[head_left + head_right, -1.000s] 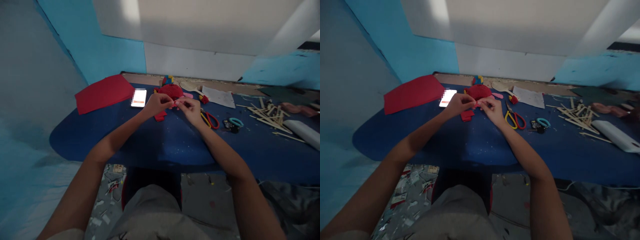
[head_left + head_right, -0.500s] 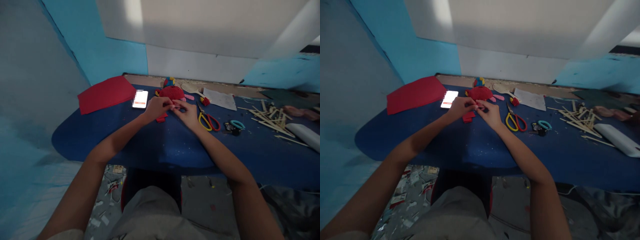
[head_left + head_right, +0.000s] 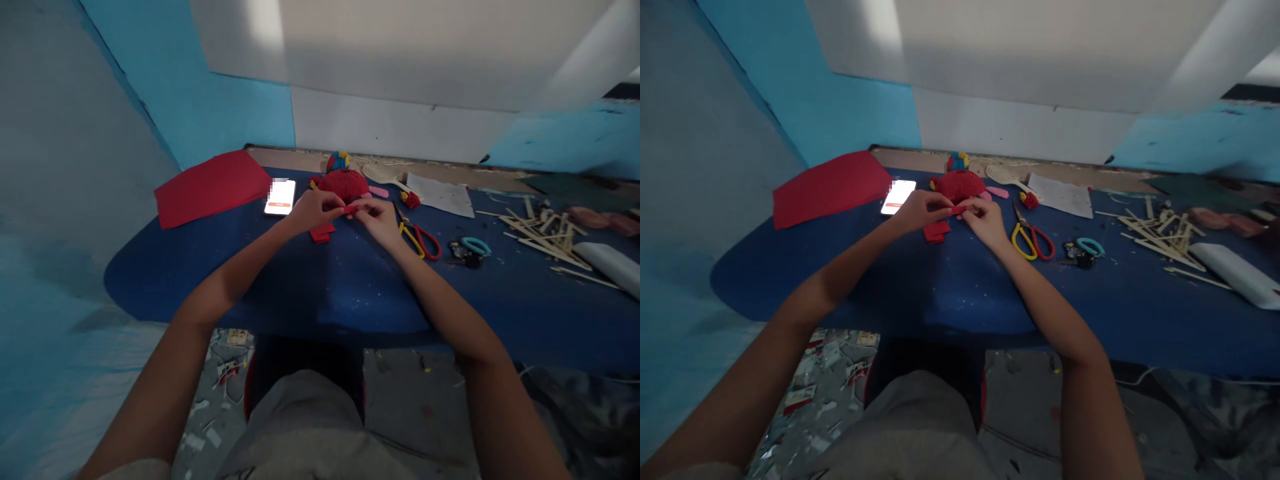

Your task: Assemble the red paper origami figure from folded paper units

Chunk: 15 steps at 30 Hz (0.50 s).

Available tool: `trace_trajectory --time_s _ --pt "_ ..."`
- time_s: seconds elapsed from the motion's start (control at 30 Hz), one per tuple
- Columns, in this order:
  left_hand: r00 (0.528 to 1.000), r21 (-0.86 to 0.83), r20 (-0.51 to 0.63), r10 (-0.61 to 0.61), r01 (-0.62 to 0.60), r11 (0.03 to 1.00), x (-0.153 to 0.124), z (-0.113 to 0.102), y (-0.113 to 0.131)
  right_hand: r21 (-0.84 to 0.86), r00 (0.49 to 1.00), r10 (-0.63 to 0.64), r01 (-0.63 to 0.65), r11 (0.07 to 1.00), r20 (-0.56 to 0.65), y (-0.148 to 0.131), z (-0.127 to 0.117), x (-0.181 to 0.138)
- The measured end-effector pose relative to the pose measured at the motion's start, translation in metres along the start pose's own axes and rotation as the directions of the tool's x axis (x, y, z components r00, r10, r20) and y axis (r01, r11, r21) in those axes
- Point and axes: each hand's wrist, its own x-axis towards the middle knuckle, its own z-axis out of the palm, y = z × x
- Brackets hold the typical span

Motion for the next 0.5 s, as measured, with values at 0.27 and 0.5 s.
trace_trajectory --time_s 0.27,0.5 --pt "0.993 0.054 0.05 -0.107 0.105 0.993 0.001 0.001 0.001 0.005 0.998 0.024 -0.024 1.0 0.055 -0.001 0.005 -0.005" --pt "0.966 -0.172 0.089 -0.241 0.253 0.952 0.0 0.001 0.009 -0.284 0.98 -0.197 0.188 0.94 -0.003 -0.007 0.004 -0.01"
